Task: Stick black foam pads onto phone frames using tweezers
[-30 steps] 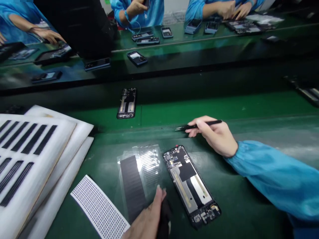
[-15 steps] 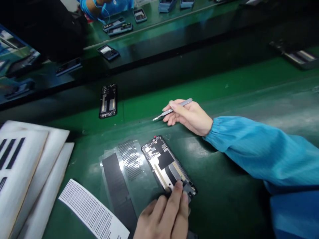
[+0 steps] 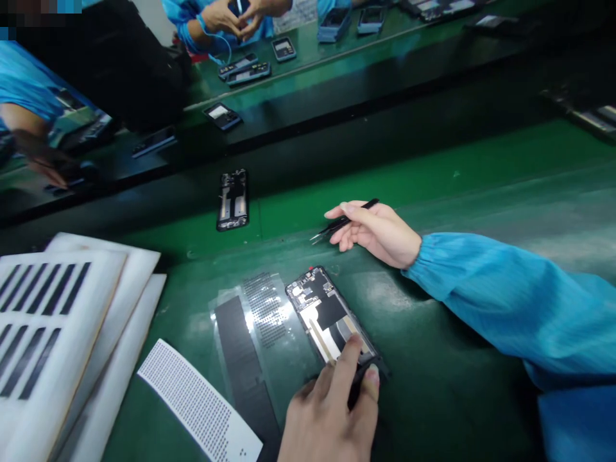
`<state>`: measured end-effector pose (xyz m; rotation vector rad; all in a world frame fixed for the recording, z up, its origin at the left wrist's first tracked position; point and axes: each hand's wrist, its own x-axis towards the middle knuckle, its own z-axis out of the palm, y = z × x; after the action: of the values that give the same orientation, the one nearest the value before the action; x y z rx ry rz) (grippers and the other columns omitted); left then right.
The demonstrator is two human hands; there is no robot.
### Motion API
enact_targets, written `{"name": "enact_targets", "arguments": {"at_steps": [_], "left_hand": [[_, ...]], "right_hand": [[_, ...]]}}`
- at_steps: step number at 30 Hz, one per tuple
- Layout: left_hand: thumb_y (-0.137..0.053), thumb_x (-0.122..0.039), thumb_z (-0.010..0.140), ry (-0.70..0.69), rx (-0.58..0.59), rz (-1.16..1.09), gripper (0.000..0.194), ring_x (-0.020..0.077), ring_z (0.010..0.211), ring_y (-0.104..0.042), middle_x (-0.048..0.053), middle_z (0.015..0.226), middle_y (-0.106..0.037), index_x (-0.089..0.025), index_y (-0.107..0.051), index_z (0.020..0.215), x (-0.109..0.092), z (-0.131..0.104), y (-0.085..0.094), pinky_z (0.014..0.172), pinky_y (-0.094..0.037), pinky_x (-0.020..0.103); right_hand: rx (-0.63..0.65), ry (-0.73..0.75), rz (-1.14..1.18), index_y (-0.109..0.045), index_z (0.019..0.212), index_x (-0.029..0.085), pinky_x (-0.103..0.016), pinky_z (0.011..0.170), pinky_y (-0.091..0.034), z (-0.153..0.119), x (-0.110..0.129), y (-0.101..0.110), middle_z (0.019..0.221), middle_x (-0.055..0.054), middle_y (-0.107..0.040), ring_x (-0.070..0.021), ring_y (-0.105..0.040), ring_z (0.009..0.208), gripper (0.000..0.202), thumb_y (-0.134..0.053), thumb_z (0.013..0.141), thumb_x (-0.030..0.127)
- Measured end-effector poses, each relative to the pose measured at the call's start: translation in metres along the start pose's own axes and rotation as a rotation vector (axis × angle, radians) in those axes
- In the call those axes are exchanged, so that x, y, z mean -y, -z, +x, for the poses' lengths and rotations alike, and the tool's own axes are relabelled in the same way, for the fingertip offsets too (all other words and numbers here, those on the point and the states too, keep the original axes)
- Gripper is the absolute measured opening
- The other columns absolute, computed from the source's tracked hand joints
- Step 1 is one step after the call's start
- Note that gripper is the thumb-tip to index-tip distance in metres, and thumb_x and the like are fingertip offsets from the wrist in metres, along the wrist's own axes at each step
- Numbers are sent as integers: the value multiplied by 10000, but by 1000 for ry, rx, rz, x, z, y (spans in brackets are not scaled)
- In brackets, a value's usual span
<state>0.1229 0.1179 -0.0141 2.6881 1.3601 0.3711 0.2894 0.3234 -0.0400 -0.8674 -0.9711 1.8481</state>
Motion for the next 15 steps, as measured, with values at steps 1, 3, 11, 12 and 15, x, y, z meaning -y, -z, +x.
{"name": "enact_targets", "arguments": {"at_steps": [1,3,11,12,15], "left_hand": [[-458,-137,977,3,-19,2,276,218,903,-739,173,1301,-659,-159,-730,1017,-3,0,-3,590,-634,273],[-451,-111,965,25,-60,6,275,213,866,-745,164,1302,-663,-157,-721,1000,-9,1,-10,576,-637,276],[-492,-153,937,102,28,21,260,204,679,-724,176,1388,-612,-201,-723,1046,-16,10,-4,409,-577,292],[-518,-165,927,104,77,24,250,198,653,-716,194,1435,-565,-213,-721,1065,-14,10,1,401,-570,294],[-577,-166,887,136,182,30,295,193,588,-698,214,1537,-433,-267,-723,1123,-8,11,11,397,-570,326]], "right_hand": [[-2,-5,2,-706,946,88,-196,539,-549,0,0,0,672,-106,-751,-126,-674,522,351,-750,864,427],[-6,-9,-2,-713,932,86,-195,540,-554,-1,1,-1,668,-108,-751,-129,-674,520,378,-789,822,440],[-7,18,-43,-717,897,96,-227,534,-557,-1,-1,-1,676,-114,-752,-148,-675,525,385,-797,804,461],[-8,20,-42,-716,896,97,-229,531,-554,-1,-1,0,677,-114,-752,-149,-676,526,365,-781,823,449],[-21,19,-38,-706,901,95,-220,525,-540,-1,-1,-1,678,-116,-749,-148,-679,526,293,-716,895,388]]}}
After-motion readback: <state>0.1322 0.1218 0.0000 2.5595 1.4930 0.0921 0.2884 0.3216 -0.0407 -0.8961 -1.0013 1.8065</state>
